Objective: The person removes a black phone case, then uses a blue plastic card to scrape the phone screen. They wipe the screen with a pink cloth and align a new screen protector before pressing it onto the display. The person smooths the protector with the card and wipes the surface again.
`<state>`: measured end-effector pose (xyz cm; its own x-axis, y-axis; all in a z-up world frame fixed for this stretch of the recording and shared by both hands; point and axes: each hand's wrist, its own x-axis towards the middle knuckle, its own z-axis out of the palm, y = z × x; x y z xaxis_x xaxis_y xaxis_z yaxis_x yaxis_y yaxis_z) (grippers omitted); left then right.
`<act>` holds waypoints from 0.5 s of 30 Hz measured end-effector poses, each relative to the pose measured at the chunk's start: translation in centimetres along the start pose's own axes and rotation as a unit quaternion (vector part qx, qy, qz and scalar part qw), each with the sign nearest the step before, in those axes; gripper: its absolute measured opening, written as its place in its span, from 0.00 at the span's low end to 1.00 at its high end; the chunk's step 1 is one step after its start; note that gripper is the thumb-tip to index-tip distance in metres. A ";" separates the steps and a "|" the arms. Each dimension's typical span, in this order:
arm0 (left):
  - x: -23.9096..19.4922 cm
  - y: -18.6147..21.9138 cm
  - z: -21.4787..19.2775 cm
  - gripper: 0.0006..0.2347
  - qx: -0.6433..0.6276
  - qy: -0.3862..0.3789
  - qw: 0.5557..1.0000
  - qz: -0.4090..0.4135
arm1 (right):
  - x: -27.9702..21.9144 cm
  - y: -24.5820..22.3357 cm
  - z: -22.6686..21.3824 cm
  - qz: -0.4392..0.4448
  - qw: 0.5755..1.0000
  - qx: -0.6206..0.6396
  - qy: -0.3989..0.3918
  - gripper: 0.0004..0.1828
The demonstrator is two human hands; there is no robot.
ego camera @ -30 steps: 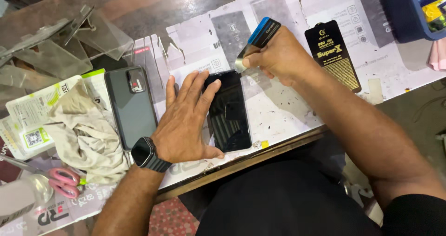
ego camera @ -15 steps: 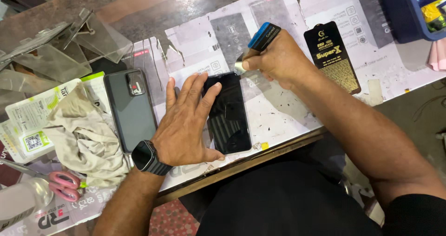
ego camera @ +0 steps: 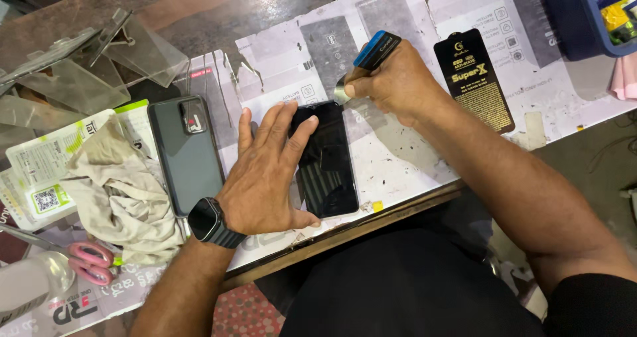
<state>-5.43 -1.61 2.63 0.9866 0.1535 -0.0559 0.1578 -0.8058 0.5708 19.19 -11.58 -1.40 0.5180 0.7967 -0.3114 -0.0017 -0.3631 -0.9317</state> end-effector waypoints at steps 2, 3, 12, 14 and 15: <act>0.0 0.0 0.0 0.62 0.002 -0.006 1.000 -0.007 | -0.2 -0.3 0.0 0.019 1.000 0.000 0.003 0.08; 0.0 0.0 0.0 0.62 0.005 -0.008 1.000 -0.009 | -0.3 -0.4 0.0 0.029 1.000 0.000 0.004 0.08; 0.0 0.2 -0.1 0.62 0.012 -0.012 1.000 -0.016 | -1.1 0.1 -0.2 -0.019 0.999 -0.033 0.006 0.07; 0.0 0.2 0.0 0.62 0.012 -0.010 1.000 -0.019 | -0.8 0.7 -0.2 -0.057 0.998 -0.030 0.004 0.08; 0.1 0.2 0.0 0.62 0.012 -0.012 1.000 -0.021 | -0.7 0.9 -0.2 -0.077 0.997 -0.029 0.003 0.09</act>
<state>-5.34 -1.72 2.75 0.9799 0.1737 -0.0980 0.1988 -0.8123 0.5482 19.01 -12.52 -2.00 0.5128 0.8428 -0.1638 0.1277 -0.2636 -0.9561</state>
